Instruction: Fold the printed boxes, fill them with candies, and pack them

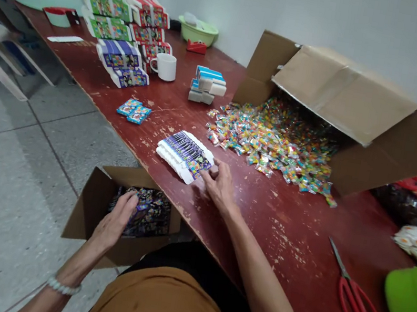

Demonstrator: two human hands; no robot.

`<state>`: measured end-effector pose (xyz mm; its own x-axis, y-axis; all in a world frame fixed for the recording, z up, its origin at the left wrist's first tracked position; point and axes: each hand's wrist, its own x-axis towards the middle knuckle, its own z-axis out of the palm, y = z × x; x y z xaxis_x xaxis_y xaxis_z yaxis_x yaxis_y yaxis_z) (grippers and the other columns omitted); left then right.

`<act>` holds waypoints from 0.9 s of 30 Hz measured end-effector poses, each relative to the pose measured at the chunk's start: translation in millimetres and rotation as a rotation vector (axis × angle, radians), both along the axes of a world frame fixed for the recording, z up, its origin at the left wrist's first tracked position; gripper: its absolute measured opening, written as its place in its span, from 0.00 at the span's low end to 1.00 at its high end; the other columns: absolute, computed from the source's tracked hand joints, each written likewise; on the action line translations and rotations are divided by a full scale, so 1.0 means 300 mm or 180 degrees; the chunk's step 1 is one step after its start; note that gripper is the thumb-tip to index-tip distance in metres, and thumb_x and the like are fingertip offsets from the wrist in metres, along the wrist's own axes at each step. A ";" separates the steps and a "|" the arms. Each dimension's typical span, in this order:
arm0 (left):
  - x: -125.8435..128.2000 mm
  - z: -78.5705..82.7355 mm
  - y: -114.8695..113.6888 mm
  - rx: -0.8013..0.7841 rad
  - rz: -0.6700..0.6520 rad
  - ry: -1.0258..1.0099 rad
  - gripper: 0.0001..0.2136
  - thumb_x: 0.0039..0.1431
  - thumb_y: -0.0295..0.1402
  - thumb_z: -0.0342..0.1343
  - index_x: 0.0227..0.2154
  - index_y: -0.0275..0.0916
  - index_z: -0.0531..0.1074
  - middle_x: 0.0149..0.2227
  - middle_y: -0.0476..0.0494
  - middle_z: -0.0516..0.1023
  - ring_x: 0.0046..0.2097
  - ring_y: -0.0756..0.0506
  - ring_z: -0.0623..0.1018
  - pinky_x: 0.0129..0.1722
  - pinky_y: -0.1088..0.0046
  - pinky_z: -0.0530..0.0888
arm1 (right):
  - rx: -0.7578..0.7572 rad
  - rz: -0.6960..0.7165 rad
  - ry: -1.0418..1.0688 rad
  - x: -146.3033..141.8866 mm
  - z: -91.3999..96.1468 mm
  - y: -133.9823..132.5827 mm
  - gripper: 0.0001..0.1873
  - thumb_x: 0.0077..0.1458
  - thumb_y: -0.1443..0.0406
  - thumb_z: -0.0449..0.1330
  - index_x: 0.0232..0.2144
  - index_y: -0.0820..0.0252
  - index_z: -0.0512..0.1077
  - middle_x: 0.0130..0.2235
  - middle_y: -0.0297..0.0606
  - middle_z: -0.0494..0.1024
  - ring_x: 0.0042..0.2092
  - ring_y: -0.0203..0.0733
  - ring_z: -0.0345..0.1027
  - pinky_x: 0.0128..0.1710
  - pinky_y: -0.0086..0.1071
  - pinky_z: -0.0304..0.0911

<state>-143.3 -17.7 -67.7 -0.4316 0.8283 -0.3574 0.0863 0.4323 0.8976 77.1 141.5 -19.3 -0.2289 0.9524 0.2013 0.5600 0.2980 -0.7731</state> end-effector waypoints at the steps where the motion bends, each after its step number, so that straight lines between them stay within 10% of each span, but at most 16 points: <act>1: -0.021 -0.014 0.007 0.0019 0.0005 0.0212 0.29 0.60 0.57 0.49 0.56 0.43 0.67 0.58 0.35 0.75 0.58 0.33 0.74 0.54 0.55 0.72 | -0.0045 -0.0114 -0.0235 -0.001 -0.001 0.051 0.29 0.56 0.57 0.65 0.57 0.62 0.67 0.54 0.51 0.71 0.53 0.52 0.67 0.53 0.45 0.63; 6: -0.009 -0.015 0.042 0.0304 -0.0219 0.0575 0.27 0.60 0.55 0.50 0.53 0.41 0.69 0.57 0.36 0.75 0.62 0.34 0.70 0.64 0.54 0.63 | -0.0317 -0.0332 -0.0943 -0.033 -0.020 0.148 0.29 0.50 0.49 0.68 0.48 0.61 0.71 0.61 0.53 0.64 0.61 0.63 0.56 0.58 0.57 0.54; 10: 0.042 0.025 0.048 0.0687 -0.0058 0.0737 0.25 0.60 0.52 0.52 0.54 0.41 0.69 0.55 0.37 0.76 0.58 0.35 0.74 0.60 0.57 0.67 | -0.0364 -0.0702 0.0437 -0.028 -0.048 0.140 0.31 0.39 0.49 0.73 0.41 0.60 0.70 0.53 0.50 0.71 0.56 0.58 0.61 0.57 0.52 0.56; 15: 0.095 0.156 0.062 0.1233 -0.0002 0.0888 0.25 0.60 0.47 0.56 0.56 0.40 0.69 0.58 0.36 0.73 0.58 0.36 0.73 0.61 0.60 0.66 | -0.0688 -0.0405 0.1284 0.061 -0.012 0.089 0.22 0.53 0.49 0.61 0.40 0.60 0.69 0.38 0.40 0.78 0.38 0.42 0.72 0.39 0.35 0.68; 22: 0.221 0.313 0.126 0.0087 -0.1279 -0.2492 0.25 0.58 0.51 0.59 0.48 0.34 0.75 0.43 0.31 0.84 0.44 0.33 0.83 0.46 0.55 0.78 | -0.1380 0.0829 0.2397 0.103 0.099 -0.096 0.18 0.49 0.53 0.69 0.36 0.58 0.73 0.34 0.34 0.80 0.31 0.35 0.70 0.32 0.28 0.66; 27: 0.274 0.273 0.160 -0.0150 -0.1151 -0.2675 0.21 0.66 0.46 0.53 0.46 0.30 0.76 0.35 0.31 0.85 0.31 0.39 0.85 0.34 0.62 0.82 | -0.1403 0.0743 0.2118 0.113 0.101 -0.102 0.17 0.49 0.55 0.68 0.38 0.59 0.77 0.28 0.31 0.76 0.25 0.32 0.63 0.26 0.27 0.61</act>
